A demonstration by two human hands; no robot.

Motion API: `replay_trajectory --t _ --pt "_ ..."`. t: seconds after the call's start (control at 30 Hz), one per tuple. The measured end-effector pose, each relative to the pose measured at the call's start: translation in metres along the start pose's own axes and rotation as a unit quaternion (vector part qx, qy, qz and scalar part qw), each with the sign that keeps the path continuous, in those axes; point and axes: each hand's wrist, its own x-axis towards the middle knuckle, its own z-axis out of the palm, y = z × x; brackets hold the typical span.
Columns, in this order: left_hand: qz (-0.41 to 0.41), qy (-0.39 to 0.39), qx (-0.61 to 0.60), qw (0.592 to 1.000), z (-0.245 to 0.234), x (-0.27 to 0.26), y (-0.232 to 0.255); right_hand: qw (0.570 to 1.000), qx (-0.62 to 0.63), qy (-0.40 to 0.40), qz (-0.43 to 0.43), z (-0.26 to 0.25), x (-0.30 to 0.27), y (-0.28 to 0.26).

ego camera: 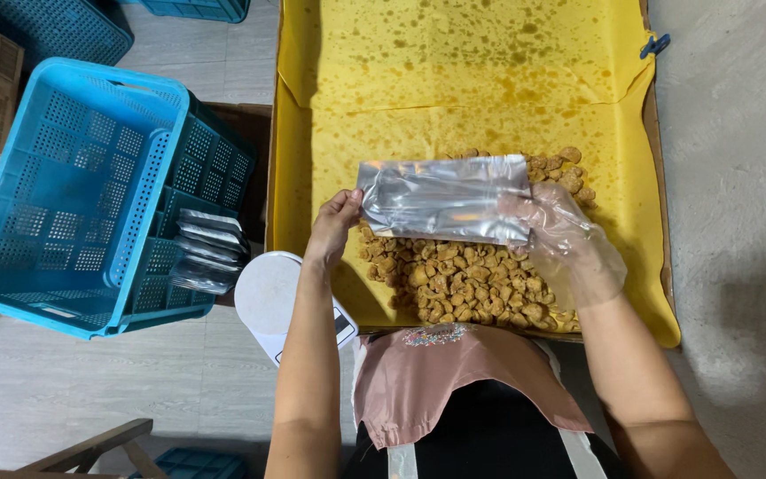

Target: The person scoops fried snacks from a yellow tray into small clear plastic bags, weighs each bag on a digital scale, and places the filled bags into a blue basket. The process repeats multiple times throughout the clip.

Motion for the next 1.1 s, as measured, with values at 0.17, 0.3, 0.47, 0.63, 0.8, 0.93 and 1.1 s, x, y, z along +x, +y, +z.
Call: replay_trajectory --t 0.17,0.3,0.47,0.63,0.8,0.93,1.1 --pt "0.024 0.077 0.213 0.974 0.033 -0.019 0.049 0.986 -0.116 0.070 0.092 -0.009 0.019 0.020" --pt "0.159 -0.118 0.256 0.946 0.070 -0.057 0.095 0.960 -0.151 0.111 0.209 0.002 0.044 0.051" --pt "0.183 0.052 0.568 0.801 0.127 -0.054 0.124 0.971 -0.176 -0.013 0.163 0.020 0.081 0.041" --pt "0.244 0.094 0.464 0.846 0.106 -0.052 0.145 0.893 -0.352 0.091 0.266 0.023 0.115 0.014" --pt "0.266 0.211 0.481 0.808 0.051 -0.086 0.163 0.871 -0.310 0.128 0.359 0.016 0.138 0.071" --pt "0.192 0.223 0.436 0.851 0.031 -0.116 0.156 0.533 -0.723 -0.329 0.291 0.010 0.165 0.179" --pt "0.127 0.228 0.397 0.880 0.025 -0.124 0.145 0.420 -0.751 -0.339 0.380 -0.010 0.146 0.234"
